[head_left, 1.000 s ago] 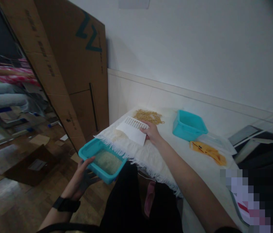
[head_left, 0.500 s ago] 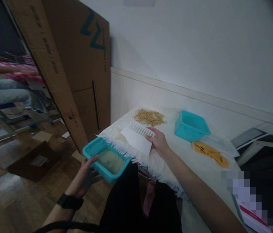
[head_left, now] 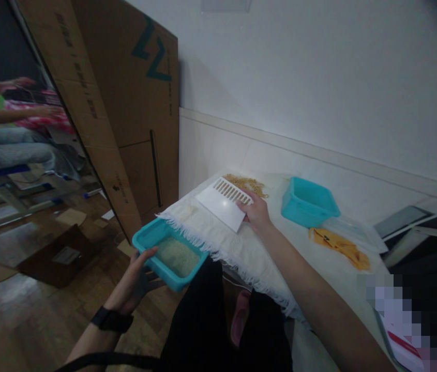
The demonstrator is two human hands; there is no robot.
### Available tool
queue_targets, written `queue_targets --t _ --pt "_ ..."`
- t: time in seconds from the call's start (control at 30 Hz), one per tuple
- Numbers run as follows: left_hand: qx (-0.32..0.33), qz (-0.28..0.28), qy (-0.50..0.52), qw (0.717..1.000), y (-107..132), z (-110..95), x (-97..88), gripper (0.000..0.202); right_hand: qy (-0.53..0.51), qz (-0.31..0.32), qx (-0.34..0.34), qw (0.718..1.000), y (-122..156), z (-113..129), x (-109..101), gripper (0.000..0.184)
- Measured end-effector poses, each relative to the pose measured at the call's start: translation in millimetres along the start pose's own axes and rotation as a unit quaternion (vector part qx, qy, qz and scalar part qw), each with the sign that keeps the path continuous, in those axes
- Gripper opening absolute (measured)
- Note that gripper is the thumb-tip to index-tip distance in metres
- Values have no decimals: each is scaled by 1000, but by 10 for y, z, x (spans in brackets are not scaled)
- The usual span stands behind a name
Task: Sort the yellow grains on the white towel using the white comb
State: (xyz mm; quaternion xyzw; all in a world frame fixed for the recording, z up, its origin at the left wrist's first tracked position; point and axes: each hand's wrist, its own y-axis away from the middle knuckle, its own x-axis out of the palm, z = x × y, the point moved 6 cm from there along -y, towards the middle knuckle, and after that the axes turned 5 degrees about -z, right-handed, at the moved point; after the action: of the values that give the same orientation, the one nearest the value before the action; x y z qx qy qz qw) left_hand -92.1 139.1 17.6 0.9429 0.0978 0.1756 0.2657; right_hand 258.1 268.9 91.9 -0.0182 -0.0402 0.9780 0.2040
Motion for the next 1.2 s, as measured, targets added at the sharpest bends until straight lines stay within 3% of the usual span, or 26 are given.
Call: queue_targets --t 0.13,0.27,0.67,1.07,1.2 --pt "3 -6 -1 1000 -42 -33 -30 52 18 -7 -18 1000 -333 -69 172 62" --pt "11 -12 -3 1000 -40 -53 -46 55 30 -3 -7 1000 -435 -131 363 59" --pt "6 -13 5 1000 -79 -30 -52 50 -27 32 66 997 -269 -202 372 59" --pt "7 -6 1 1000 -71 -33 -36 50 -15 51 46 998 -163 -190 448 59" --pt "4 -3 -3 1000 -66 -43 -25 50 -24 92 63 993 -82 -210 512 61"
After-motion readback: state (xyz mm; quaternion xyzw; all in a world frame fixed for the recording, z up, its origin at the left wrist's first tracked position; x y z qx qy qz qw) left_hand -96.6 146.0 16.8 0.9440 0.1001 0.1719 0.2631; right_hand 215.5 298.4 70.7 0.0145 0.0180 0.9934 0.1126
